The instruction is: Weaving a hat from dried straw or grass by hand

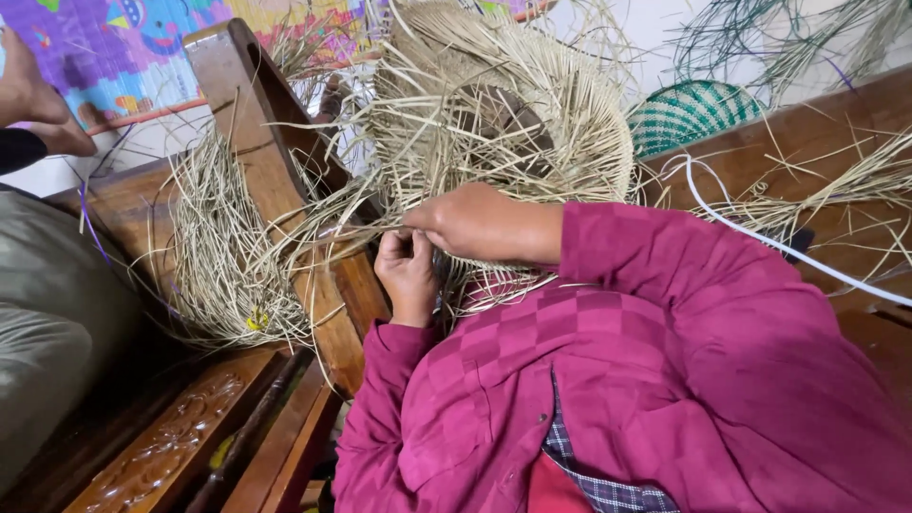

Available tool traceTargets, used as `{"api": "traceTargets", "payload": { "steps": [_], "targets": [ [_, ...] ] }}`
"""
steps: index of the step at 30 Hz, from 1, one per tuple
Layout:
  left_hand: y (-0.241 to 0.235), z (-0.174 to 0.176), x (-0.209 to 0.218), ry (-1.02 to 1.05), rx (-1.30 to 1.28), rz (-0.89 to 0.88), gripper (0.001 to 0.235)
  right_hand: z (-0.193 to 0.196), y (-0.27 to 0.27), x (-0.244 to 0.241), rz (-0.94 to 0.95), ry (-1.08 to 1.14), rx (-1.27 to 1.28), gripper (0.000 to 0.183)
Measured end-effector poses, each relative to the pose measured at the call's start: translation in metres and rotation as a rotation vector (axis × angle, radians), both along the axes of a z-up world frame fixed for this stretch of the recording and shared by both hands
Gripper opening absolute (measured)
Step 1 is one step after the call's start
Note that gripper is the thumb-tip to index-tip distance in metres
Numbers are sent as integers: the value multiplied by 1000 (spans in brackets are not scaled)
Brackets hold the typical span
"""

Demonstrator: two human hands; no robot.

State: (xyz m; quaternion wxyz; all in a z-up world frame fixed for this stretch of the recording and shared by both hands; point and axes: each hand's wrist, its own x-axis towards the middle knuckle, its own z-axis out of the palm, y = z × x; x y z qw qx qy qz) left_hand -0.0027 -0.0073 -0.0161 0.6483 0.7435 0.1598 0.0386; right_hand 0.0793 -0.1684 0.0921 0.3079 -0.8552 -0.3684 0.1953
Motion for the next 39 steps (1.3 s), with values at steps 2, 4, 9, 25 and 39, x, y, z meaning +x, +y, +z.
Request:
{"api": "traceTargets", "payload": {
  "steps": [2, 4, 9, 25, 39],
  "targets": [
    [-3, 3, 0, -48, 1, 0, 9, -10, 4, 3, 3, 31, -22, 24],
    [-6, 5, 2, -102, -1, 4, 9, -17, 9, 7, 9, 56, -47, 24],
    [-4, -9, -1, -80, -93, 39, 6, 8, 8, 17, -59, 112, -89, 22],
    [-5, -6, 5, -287, 124, -6, 9, -25, 12, 32, 35, 274, -34, 16],
    [-10, 0, 6, -98, -84, 32, 11, 8, -12, 22, -51, 290, 21, 19]
  ]
}}
